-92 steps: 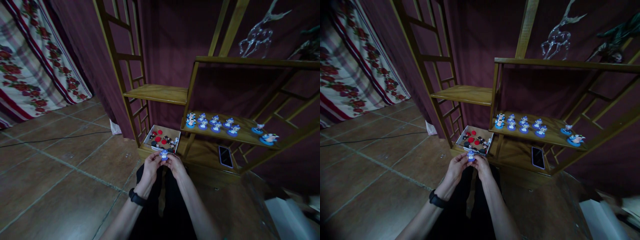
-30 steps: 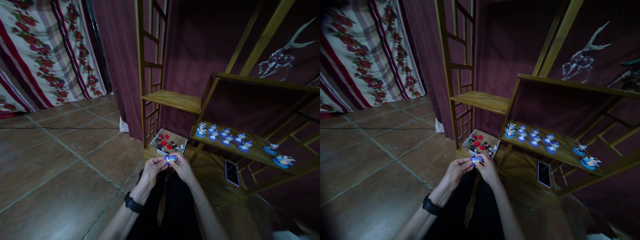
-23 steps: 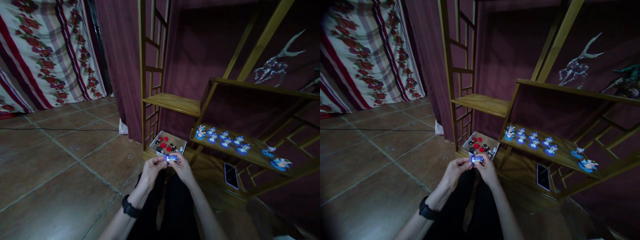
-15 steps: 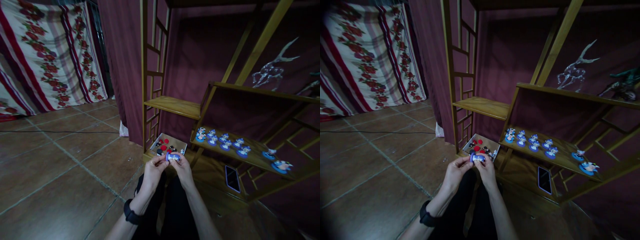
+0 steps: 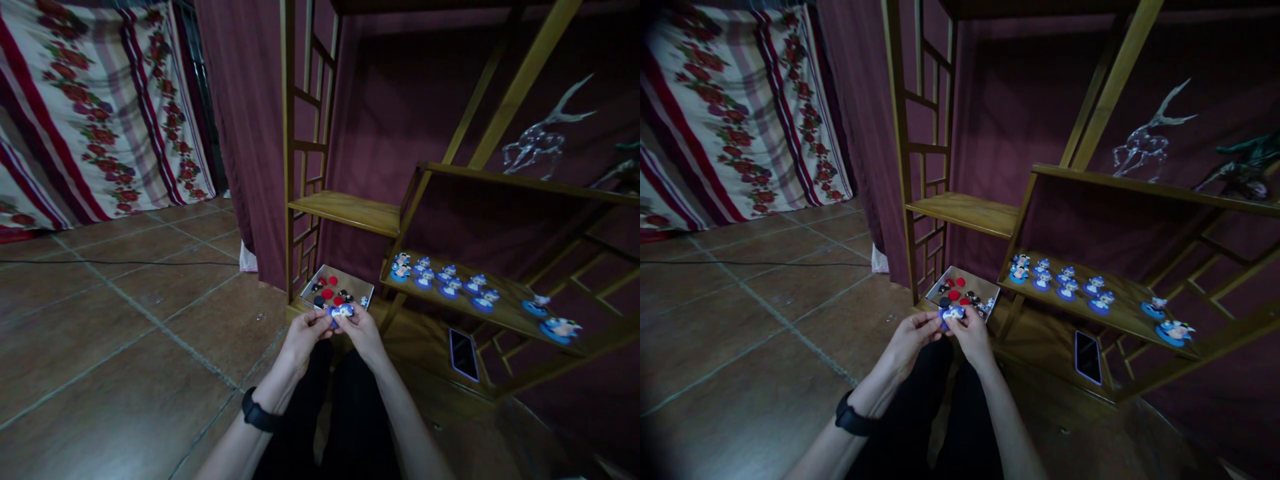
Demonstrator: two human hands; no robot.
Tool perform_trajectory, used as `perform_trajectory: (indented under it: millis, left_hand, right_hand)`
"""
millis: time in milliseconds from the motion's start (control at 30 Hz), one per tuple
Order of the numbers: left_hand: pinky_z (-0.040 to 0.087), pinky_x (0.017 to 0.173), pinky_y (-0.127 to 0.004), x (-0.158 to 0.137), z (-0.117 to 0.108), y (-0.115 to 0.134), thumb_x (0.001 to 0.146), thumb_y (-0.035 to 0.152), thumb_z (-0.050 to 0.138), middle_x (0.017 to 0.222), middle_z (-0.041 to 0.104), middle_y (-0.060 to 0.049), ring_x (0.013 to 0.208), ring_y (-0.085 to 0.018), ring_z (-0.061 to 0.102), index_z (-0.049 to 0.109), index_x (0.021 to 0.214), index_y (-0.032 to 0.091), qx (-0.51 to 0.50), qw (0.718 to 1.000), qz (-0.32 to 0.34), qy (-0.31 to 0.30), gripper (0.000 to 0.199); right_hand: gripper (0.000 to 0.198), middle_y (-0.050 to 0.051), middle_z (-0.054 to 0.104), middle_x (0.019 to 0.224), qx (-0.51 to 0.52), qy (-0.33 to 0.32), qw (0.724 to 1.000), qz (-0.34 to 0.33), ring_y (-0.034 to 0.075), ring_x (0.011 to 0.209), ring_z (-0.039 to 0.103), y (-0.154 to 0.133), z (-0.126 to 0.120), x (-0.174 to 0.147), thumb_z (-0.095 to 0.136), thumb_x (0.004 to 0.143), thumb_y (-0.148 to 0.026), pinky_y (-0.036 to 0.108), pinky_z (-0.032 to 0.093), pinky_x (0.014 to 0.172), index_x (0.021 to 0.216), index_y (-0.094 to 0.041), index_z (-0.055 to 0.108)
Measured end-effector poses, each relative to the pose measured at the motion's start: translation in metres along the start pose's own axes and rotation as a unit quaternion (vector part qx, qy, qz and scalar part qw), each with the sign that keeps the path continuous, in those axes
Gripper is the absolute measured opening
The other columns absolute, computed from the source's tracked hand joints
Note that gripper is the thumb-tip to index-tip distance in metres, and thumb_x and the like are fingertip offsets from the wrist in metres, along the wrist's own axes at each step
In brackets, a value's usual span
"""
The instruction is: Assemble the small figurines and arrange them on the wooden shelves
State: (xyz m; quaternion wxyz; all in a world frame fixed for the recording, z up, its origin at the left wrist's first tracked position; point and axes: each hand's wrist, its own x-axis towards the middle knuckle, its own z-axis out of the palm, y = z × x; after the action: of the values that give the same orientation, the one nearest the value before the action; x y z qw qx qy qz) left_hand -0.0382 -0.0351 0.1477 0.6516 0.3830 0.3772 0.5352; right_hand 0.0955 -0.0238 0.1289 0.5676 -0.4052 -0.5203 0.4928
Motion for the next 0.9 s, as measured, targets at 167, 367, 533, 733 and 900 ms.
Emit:
perform_trajectory:
  millis: [167, 367, 533, 733, 900]
  left_hand:
    - [0.048, 0.052, -0.016, 0.008, -0.007, -0.011, 0.066, 0.012, 0.069, 0.064, 0.066, -0.006, 0.051, -0.008, 0.059, 0.065, 0.074, 0.008, -0.086, 0.993, -0.077, 0.02, 0.009]
    - [0.049, 0.052, -0.015, 0.015, -0.01, -0.013, 0.069, 0.006, 0.064, 0.061, 0.066, -0.006, 0.05, -0.008, 0.059, 0.064, 0.079, 0.007, -0.148, 0.979, -0.129, 0.053, 0.009]
    - [0.049, 0.055, -0.015, 0.012, -0.009, -0.015, 0.068, 0.005, 0.066, 0.066, 0.066, -0.006, 0.055, -0.008, 0.061, 0.065, 0.081, 0.009, -0.157, 0.982, -0.097, 0.026, 0.013]
    - [0.05, 0.07, -0.02, 0.003, -0.01, -0.013, 0.066, 0.01, 0.069, 0.093, 0.068, -0.006, 0.077, -0.012, 0.063, 0.065, 0.098, 0.016, -0.171, 0.984, -0.021, -0.042, 0.033]
    - [0.047, 0.077, -0.022, -0.001, -0.005, -0.009, 0.06, 0.01, 0.073, 0.091, 0.069, -0.006, 0.081, -0.014, 0.063, 0.067, 0.094, 0.015, -0.184, 0.981, 0.021, -0.053, 0.035]
  right_hand:
    - [0.023, 0.0, 0.062, 0.077, -0.051, -0.021, 0.998, 0.0, 0.012, 0.063, 0.058, 0.003, -0.003, 0.005, 0.066, 0.067, -0.032, 0.024, 0.049, 0.055, 0.084, -0.018, 0.06]
    - [0.028, 0.003, 0.063, 0.09, -0.018, 0.048, 0.999, 0.018, 0.015, 0.076, 0.059, 0.0, -0.003, 0.002, 0.063, 0.069, -0.031, 0.022, 0.047, 0.057, 0.095, -0.02, 0.061]
    - [0.03, 0.005, 0.063, 0.097, 0.031, 0.046, 0.998, 0.039, 0.017, 0.081, 0.061, -0.002, 0.008, -0.004, 0.062, 0.069, -0.031, 0.03, 0.049, 0.069, 0.097, -0.019, 0.059]
    - [0.02, 0.001, 0.064, 0.088, 0.001, 0.052, 0.996, -0.067, 0.016, 0.081, 0.06, -0.015, 0.021, -0.017, 0.056, 0.074, -0.023, 0.032, 0.048, 0.079, 0.094, -0.022, 0.058]
    - [0.019, 0.002, 0.062, 0.092, -0.068, 0.055, 0.988, -0.129, 0.016, 0.084, 0.059, -0.028, 0.024, -0.03, 0.051, 0.079, -0.02, 0.031, 0.048, 0.079, 0.096, -0.023, 0.057]
